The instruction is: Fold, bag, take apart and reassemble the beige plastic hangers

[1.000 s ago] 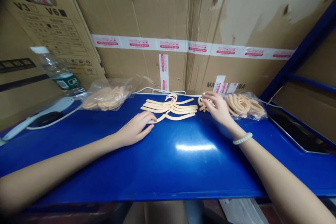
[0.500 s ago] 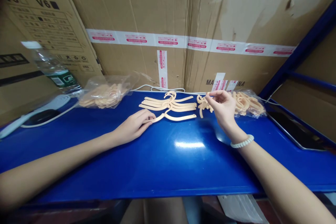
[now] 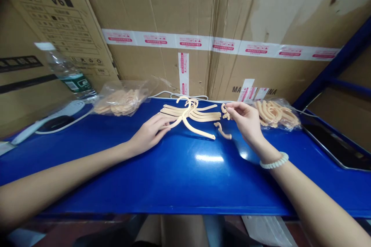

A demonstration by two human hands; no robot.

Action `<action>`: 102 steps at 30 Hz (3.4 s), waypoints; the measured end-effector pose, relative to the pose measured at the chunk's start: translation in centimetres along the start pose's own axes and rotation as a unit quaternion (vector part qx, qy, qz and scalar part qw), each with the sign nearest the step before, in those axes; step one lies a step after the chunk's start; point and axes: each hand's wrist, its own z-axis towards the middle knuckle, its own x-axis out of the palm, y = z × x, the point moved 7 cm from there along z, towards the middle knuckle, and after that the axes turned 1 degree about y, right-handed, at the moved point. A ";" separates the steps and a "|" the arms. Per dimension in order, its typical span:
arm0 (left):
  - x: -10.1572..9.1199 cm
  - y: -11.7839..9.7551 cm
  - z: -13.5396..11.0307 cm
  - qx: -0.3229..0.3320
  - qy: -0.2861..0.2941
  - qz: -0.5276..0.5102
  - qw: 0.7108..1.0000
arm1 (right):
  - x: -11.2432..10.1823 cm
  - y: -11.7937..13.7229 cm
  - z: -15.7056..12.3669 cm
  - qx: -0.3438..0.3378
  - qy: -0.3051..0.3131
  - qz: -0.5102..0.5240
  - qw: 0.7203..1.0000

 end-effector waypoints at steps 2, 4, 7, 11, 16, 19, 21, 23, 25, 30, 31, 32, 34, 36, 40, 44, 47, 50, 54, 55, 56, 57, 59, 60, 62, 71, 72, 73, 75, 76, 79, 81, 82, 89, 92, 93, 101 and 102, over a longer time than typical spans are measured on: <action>0.0 0.0 0.0 0.007 0.000 0.002 1.000 | 0.6 0.2 0.0 -0.005 0.055 -0.064 0.996; 0.1 0.0 -0.1 0.010 0.000 0.005 1.000 | 1.2 0.6 -0.1 -0.031 0.106 -0.159 0.981; 0.2 0.0 -0.1 0.013 0.003 0.009 1.000 | 1.9 1.0 -0.4 -0.067 0.150 -0.281 0.945; 0.2 0.1 -0.1 0.019 0.000 0.011 1.000 | 2.8 0.7 -0.9 -0.077 0.201 -0.345 0.914; 0.2 0.1 -0.1 0.020 -0.005 0.012 1.000 | 4.1 -1.2 -1.6 -0.063 0.271 -0.412 0.868; 0.1 0.0 -0.1 0.021 -0.005 0.012 1.000 | 4.3 -2.0 -1.7 -0.048 0.284 -0.421 0.860; 0.1 -0.1 -0.1 0.023 -0.006 0.010 1.000 | 4.2 -2.1 -1.6 -0.053 0.285 -0.418 0.861; 0.0 -0.1 -0.1 0.023 -0.010 0.008 1.000 | 4.0 -1.9 -1.5 -0.062 0.285 -0.416 0.861; -0.1 -0.1 -0.1 0.020 -0.013 0.006 1.000 | 3.5 -1.7 -1.3 -0.053 0.274 -0.418 0.865; -0.5 -0.2 0.0 0.018 -0.036 0.015 0.999 | 2.5 -0.6 -1.0 0.012 0.210 -0.282 0.936; -0.6 -0.3 0.0 0.020 -0.044 0.016 0.999 | 2.4 -0.4 -1.0 0.026 0.192 -0.227 0.954; -0.7 -0.3 0.1 0.022 -0.051 0.016 0.998 | 2.2 -0.2 -1.0 0.044 0.171 -0.171 0.969; -0.9 -0.5 0.2 0.027 -0.059 0.014 0.998 | 2.0 -0.1 -1.0 0.084 0.129 -0.068 0.986; -0.9 -0.6 0.2 0.028 -0.059 0.011 0.998 | 1.8 -0.3 -1.1 0.123 0.096 0.010 0.988; -1.0 -0.6 0.2 0.033 -0.060 0.009 0.998 | 1.6 -0.9 -1.3 0.171 0.065 0.094 0.979; -1.0 -0.7 0.2 0.040 -0.072 0.017 0.996 | 1.8 -1.5 -1.4 0.196 0.068 0.139 0.968; -1.2 -0.7 0.1 0.042 -0.082 0.026 0.995 | 2.5 -2.0 -1.6 0.212 0.133 0.118 0.961; -1.2 -0.6 0.0 0.039 -0.086 0.028 0.995 | 3.0 -2.4 -1.7 0.210 0.199 0.082 0.954; -1.3 -0.7 0.0 0.043 -0.089 0.031 0.995 | 3.3 -3.1 -1.9 0.237 0.236 0.069 0.940; -1.3 -0.7 0.0 0.045 -0.089 0.030 0.995 | 3.3 -3.3 -2.0 0.253 0.234 0.082 0.935; -1.3 -0.8 0.0 0.047 -0.090 0.030 0.994 | 3.3 -3.4 -2.1 0.270 0.233 0.101 0.929; -1.3 -0.8 -0.1 0.048 -0.090 0.029 0.994 | 3.4 -3.4 -2.2 0.285 0.231 0.123 0.922; -1.3 -0.8 -0.1 0.049 -0.092 0.029 0.994 | 3.5 -3.3 -2.4 0.305 0.234 0.160 0.909; -1.4 -0.9 -0.1 0.049 -0.093 0.030 0.994 | 3.6 -3.3 -2.5 0.313 0.240 0.169 0.903; -1.4 -0.9 -0.1 0.052 -0.096 0.033 0.993 | 3.7 -3.4 -2.8 0.329 0.255 0.173 0.892; -1.3 -1.1 -0.1 0.067 -0.095 0.027 0.993 | 4.2 -3.8 -3.1 0.356 0.261 0.165 0.882; -1.3 -1.2 -0.1 0.069 -0.093 0.026 0.993 | 4.2 -3.8 -3.1 0.354 0.257 0.164 0.884; -1.3 -1.2 -0.1 0.070 -0.093 0.026 0.993 | 4.2 -3.8 -3.1 0.351 0.255 0.160 0.887; -1.3 -1.2 -0.1 0.072 -0.091 0.025 0.993 | 4.2 -3.8 -3.0 0.333 0.247 0.145 0.898; -1.3 -1.2 -0.1 0.071 -0.091 0.025 0.993 | 4.2 -3.8 -3.0 0.320 0.242 0.137 0.906; -1.3 -1.2 -0.1 0.066 -0.092 0.025 0.993 | 4.1 -3.9 -2.8 0.288 0.221 0.119 0.924; -1.3 -1.1 0.0 0.065 -0.093 0.023 0.993 | 4.2 -3.9 -2.7 0.274 0.209 0.113 0.932; -1.3 -1.1 0.0 0.062 -0.093 0.021 0.994 | 4.2 -3.8 -2.7 0.265 0.204 0.111 0.936; -1.3 -0.8 -0.1 0.044 -0.092 0.019 0.995 | 4.0 -2.7 -2.4 0.204 0.182 0.087 0.958; -1.3 -0.8 -0.1 0.044 -0.093 0.019 0.995 | 4.0 -2.5 -2.4 0.194 0.179 0.075 0.961; -1.3 -0.8 -0.1 0.044 -0.094 0.018 0.994 | 4.0 -2.4 -2.4 0.191 0.178 0.073 0.963; -1.3 -0.9 0.0 0.049 -0.095 0.012 0.994 | 4.1 -1.6 -2.5 0.170 0.174 0.069 0.968; -1.3 -0.9 0.0 0.050 -0.096 0.013 0.994 | 4.1 -1.4 -2.5 0.167 0.174 0.069 0.968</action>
